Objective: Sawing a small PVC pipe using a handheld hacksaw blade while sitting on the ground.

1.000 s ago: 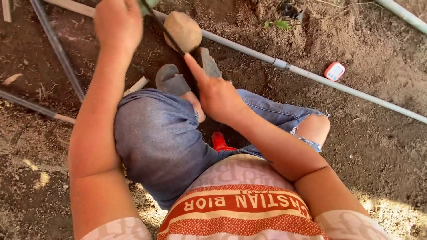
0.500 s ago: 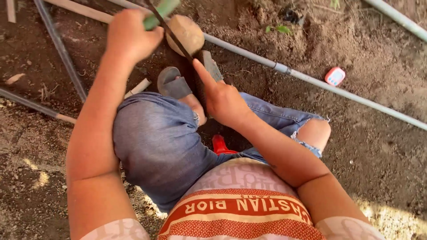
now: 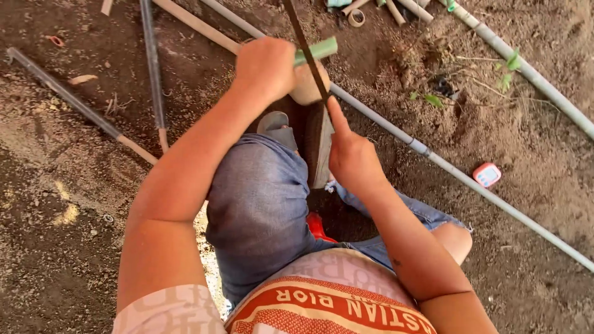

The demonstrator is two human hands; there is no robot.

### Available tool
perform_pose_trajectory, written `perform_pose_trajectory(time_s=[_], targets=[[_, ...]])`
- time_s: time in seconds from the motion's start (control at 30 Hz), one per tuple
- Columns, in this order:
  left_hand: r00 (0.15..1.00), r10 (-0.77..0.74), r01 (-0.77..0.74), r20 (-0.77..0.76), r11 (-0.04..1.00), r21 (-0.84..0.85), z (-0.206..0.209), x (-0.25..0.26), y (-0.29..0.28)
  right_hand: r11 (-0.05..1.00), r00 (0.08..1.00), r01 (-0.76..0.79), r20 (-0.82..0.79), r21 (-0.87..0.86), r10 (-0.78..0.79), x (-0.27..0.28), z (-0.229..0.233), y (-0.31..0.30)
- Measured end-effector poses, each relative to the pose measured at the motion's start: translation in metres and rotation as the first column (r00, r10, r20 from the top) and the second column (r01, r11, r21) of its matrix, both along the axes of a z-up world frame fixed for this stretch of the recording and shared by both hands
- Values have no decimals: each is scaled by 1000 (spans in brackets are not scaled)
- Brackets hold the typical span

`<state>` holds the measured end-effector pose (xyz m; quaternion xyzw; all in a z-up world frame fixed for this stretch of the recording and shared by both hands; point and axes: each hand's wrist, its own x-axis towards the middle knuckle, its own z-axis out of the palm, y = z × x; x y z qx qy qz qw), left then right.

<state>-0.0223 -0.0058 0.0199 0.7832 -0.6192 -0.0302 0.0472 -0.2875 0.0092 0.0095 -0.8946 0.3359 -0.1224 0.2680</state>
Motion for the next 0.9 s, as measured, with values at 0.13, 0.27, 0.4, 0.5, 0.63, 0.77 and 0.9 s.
perform_pose_trajectory(time_s=[0.13, 0.27, 0.4, 0.5, 0.63, 0.77, 0.9], targets=[[1000, 14, -18, -24, 984, -179, -16, 10, -4, 998, 999, -37, 33, -52, 38, 0, 5, 4], [993, 72, -80, -94, 992, -92, -18, 15, -6, 998, 998, -63, 3, -22, 63, -13, 0, 11], [999, -50, 50, -7, 997, -62, -17, -5, -7, 1000, 1000, 15, -9, -20, -15, -1, 1, -5], [967, 5, -10, -254, 1000, -19, 14, -7, -1, 998, 998, 31, -64, 56, -27, 3, -8, -2], [950, 134, -117, -282, 990, 76, 22, 12, 6, 999, 998, -30, -58, 19, 31, -4, -21, 9], [961, 49, -29, -271, 997, 76, 19, 0, 4, 1000, 996, -3, -84, -8, 2, 6, -13, -6], [966, 9, 10, -258, 997, 75, 19, -3, 7, 997, 994, 11, -109, 75, -3, 11, -3, 1]])
